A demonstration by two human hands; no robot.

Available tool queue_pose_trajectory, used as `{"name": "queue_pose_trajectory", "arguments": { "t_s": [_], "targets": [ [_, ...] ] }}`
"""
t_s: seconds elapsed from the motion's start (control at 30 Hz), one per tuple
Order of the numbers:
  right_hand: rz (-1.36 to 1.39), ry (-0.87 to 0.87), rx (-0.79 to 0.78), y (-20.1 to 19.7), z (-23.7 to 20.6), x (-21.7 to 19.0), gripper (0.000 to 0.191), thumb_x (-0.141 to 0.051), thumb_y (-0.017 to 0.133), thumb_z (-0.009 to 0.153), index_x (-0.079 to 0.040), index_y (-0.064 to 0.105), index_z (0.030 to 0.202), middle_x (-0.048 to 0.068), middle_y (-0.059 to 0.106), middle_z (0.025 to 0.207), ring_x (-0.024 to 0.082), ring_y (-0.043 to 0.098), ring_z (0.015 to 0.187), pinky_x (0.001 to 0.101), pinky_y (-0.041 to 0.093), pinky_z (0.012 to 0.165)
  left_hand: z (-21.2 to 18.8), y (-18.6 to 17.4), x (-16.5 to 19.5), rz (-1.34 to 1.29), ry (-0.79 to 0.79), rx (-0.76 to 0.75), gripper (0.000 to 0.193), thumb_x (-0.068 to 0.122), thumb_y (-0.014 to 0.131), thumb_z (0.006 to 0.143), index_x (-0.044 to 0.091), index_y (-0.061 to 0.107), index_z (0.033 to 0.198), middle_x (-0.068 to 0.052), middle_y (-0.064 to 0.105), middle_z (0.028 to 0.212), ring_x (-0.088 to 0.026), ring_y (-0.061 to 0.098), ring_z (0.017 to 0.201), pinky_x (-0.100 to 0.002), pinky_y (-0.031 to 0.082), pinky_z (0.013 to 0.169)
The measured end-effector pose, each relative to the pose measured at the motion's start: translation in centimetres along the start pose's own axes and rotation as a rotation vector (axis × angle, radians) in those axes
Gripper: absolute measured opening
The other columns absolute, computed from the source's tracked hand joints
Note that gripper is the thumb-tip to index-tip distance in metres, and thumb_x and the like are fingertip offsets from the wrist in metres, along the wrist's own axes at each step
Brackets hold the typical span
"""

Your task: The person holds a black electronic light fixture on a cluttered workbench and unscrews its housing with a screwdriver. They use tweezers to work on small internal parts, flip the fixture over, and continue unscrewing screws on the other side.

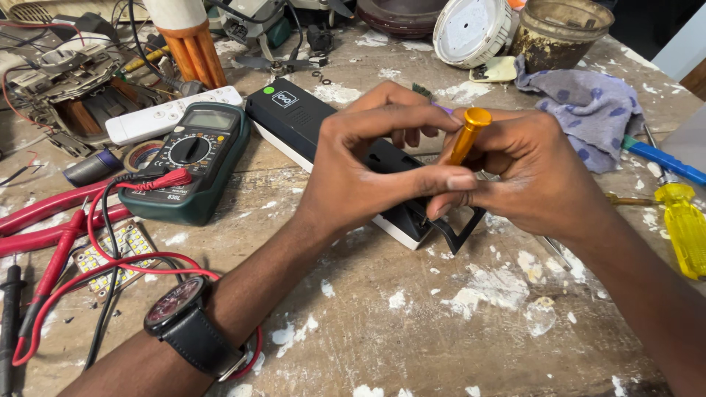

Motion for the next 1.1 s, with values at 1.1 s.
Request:
{"name": "queue_pose_trajectory", "arguments": {
  "t_s": [1.1],
  "targets": [
    [0.191,-0.201,0.008,-1.2,-0.1,-2.2,0.029,0.005,0.069,0.098,-0.001,0.063,0.126,0.014,0.074,0.108,0.020,0.078,0.101,0.0327,0.069,0.092,-0.2,2.5,-2.7,-0.346,-0.271,-0.424,0.021,0.022,0.079,0.095,0.008,0.080,0.110,-0.002,0.069,0.120,-0.014,0.066,0.112,-0.032,0.056,0.102]
  ]
}}
Point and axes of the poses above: each hand's wrist, its own z-axis towards the middle knuckle, its own y-axis out of the palm, x = y × z, the point moved 10 cm from there along z, towards the middle knuckle
